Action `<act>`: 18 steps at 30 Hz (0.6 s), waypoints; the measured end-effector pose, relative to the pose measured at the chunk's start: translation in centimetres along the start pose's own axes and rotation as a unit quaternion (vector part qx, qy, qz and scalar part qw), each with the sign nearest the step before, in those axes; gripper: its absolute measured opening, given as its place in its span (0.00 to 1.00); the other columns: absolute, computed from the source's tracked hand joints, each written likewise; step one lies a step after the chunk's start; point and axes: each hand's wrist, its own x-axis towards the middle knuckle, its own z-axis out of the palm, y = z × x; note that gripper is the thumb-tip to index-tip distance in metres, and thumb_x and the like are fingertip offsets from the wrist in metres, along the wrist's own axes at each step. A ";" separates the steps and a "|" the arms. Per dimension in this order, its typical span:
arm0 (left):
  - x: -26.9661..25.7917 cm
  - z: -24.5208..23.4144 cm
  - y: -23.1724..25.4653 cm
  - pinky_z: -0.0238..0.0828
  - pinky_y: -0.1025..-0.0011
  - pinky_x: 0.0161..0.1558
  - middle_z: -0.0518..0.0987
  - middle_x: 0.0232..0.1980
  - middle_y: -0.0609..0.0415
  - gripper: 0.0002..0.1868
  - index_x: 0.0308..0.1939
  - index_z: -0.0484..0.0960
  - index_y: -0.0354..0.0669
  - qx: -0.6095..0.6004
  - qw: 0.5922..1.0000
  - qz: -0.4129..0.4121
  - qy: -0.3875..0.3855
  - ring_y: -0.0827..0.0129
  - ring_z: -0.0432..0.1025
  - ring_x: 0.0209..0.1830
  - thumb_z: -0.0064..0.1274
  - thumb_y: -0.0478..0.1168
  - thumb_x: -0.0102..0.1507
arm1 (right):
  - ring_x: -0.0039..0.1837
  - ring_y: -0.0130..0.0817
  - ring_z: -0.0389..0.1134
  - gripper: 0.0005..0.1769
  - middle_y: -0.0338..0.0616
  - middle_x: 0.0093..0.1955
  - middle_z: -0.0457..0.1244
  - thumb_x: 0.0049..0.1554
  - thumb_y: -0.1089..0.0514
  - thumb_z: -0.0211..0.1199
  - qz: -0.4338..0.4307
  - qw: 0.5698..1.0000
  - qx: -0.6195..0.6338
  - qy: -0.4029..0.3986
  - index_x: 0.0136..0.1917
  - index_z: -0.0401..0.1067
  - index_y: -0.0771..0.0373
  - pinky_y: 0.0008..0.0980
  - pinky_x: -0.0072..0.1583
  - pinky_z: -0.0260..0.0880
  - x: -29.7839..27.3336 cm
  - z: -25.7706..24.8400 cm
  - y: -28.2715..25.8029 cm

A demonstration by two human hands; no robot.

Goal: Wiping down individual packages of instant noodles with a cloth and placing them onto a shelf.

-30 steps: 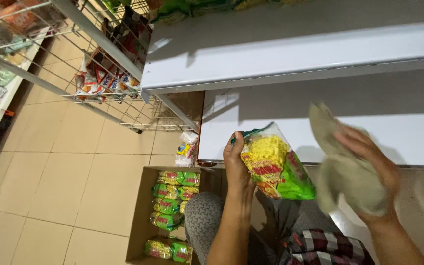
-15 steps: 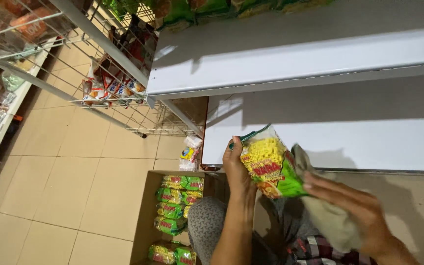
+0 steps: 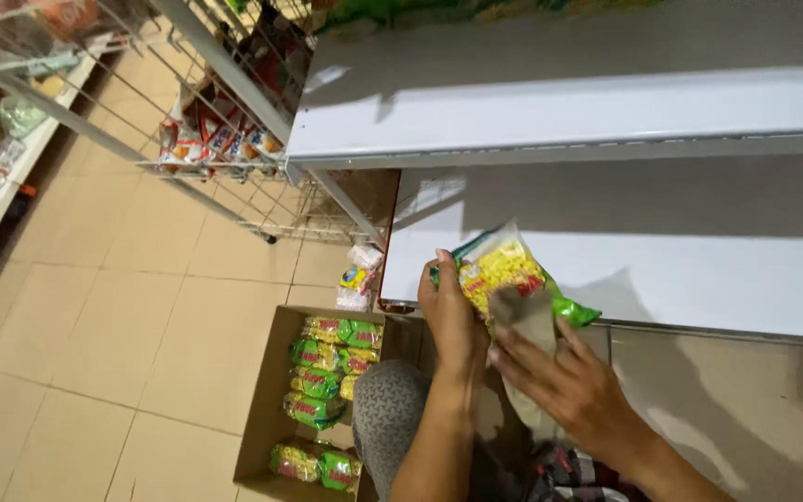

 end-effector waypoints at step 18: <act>-0.2 2.0 -5.2 0.66 0.78 0.18 0.75 0.24 0.52 0.14 0.31 0.81 0.42 -0.134 0.984 -0.105 -0.052 0.72 0.71 0.17 0.62 0.46 0.66 | 0.67 0.53 0.66 0.23 0.48 0.69 0.63 0.53 0.64 0.53 0.136 0.968 0.186 0.095 0.60 0.73 0.53 0.59 0.65 0.54 8.5 -3.4 4.4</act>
